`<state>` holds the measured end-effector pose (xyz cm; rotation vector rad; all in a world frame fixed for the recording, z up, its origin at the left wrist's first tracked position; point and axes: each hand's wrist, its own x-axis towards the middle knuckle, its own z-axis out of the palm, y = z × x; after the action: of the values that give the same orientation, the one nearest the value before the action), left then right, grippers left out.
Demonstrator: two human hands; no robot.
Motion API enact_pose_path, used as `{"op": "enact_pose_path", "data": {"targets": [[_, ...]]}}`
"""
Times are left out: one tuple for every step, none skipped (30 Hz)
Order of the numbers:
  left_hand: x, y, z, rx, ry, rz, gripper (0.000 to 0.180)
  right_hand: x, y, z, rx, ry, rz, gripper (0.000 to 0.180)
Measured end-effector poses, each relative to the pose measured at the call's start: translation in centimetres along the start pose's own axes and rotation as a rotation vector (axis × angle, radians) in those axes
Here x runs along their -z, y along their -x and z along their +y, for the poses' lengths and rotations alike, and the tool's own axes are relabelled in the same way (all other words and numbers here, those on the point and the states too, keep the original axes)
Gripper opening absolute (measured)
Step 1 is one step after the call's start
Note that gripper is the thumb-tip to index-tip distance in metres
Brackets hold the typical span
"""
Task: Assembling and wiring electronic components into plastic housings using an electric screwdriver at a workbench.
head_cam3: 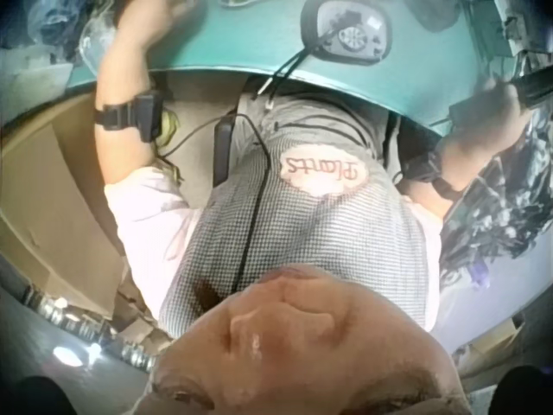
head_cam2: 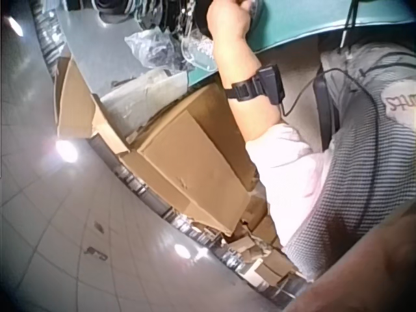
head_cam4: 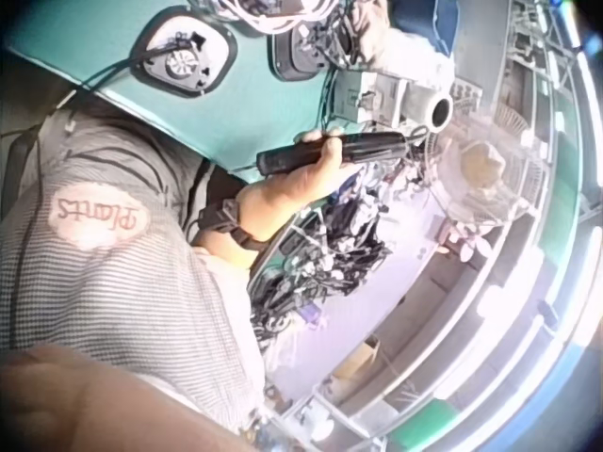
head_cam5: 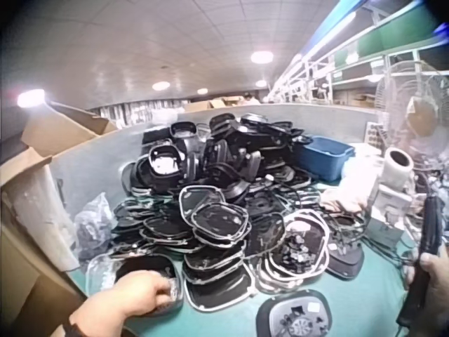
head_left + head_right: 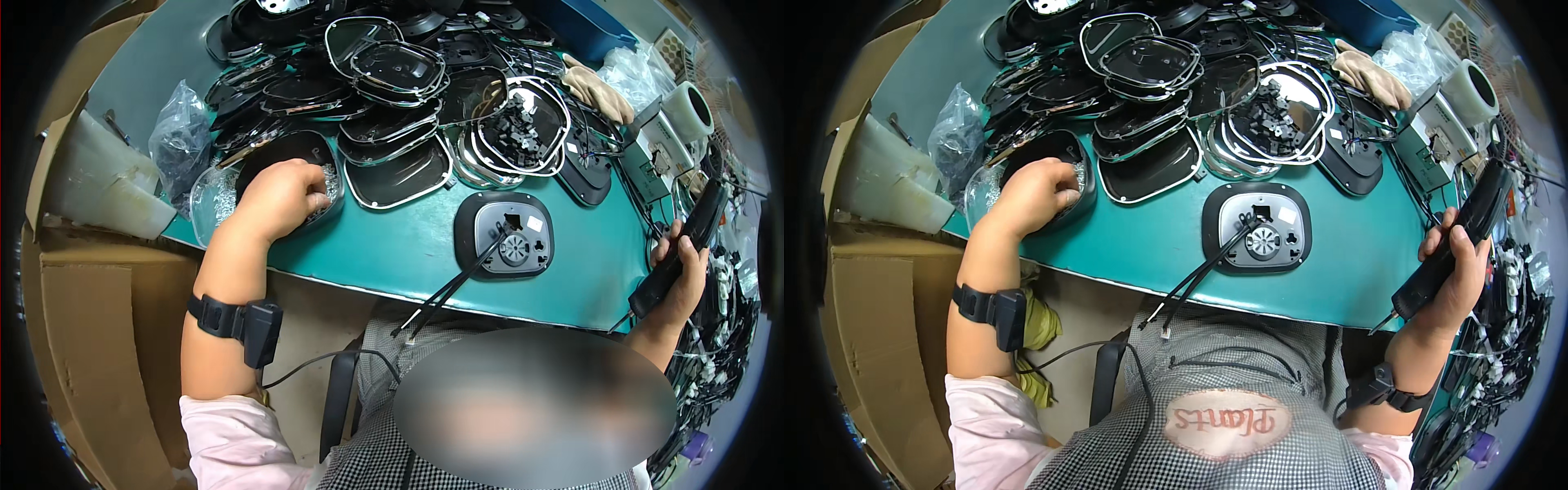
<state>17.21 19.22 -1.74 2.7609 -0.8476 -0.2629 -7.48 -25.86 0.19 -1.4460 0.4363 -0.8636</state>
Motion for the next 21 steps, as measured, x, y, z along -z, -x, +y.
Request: {"op": "enact_pose_path", "data": {"targets": [[0.1,0.1,0.0,0.003,0.0,0.045,0.017,0.1,0.1,-0.2,-0.006,-0.017,0.004,0.033],[0.2,0.2,0.1,-0.008,-0.003,0.099,0.016,-0.1,0.1,-0.5,-0.018,-0.09,-0.002,0.036],[0.5,0.5,0.3,-0.007,-0.007,0.106,0.014,-0.6,0.1,-0.7,-0.03,-0.162,-0.007,0.04],[0.5,0.6,0.2,0.006,-0.014,0.135,0.014,-1.5,0.4,-1.4,0.033,-0.217,-0.112,0.051],[0.5,0.9,0.0,0.019,-0.022,0.165,0.015,-2.3,0.5,-1.9,0.028,-0.282,-0.128,0.058],[0.5,1.3,-0.4,0.007,-0.031,0.262,0.013,-2.9,0.6,-2.2,0.058,-0.367,-0.199,0.055],[0.6,1.5,0.3,-0.007,-0.04,0.358,0.012,-3.4,0.5,-2.4,0.089,-0.452,-0.266,0.052],[0.7,2.0,1.7,0.088,0.191,0.384,0.01,-3.9,0.4,-2.4,0.111,-0.553,-0.293,0.049],[0.9,2.3,3.6,0.179,0.433,0.391,0.009,-4.4,0.6,-2.5,0.136,-0.64,-0.314,0.046],[1.0,3.2,5.4,0.144,0.702,0.398,0.007,-5.2,0.9,-2.8,0.139,-0.753,-0.36,0.041],[0.4,3.4,6.8,0.035,0.868,0.341,0.005,-6.2,1.6,-3.1,0.154,-0.833,-0.335,0.043],[-0.7,4.1,8.4,-0.051,0.97,0.338,0.003,-7.6,2.1,-3.1,0.184,-0.885,-0.376,0.047],[-2.1,4.1,10.6,-0.155,1.079,0.324,0.002,-8.4,2.7,-3.4,0.227,-0.924,-0.407,0.051],[-3.1,4.4,12.8,-0.179,1.126,0.277,0.003,-8.8,3.1,-3.7,0.255,-0.94,-0.436,0.059],[-3.9,4.8,14.6,-0.195,1.165,0.24,0.004,-9.3,3.5,-4.0,0.276,-0.967,-0.474,0.066],[-5.0,5.0,15.8,-0.219,1.221,0.213,0.006,-9.8,4.0,-4.2,0.247,-1.012,-0.484,0.076],[-6.0,5.1,16.8,-0.243,1.277,0.185,0.009,-10.2,4.5,-4.6,0.25,-1.006,-0.495,0.076],[-6.8,5.2,17.9,-0.245,1.353,0.144,0.011,-10.2,4.8,-4.8,0.266,-0.994,-0.496,0.075],[-7.3,5.4,18.7,-0.238,1.426,0.108,0.013,-10.3,5.1,-4.9,0.276,-0.989,-0.503,0.073],[-7.9,5.3,19.4,-0.302,1.399,0.151,0.028,-10.3,5.2,-4.7,0.275,-0.988,-0.501,0.073],[-8.1,5.4,19.7,-0.301,1.399,0.148,0.028,-10.3,5.1,-4.4,0.258,-0.978,-0.512,0.071]]}}
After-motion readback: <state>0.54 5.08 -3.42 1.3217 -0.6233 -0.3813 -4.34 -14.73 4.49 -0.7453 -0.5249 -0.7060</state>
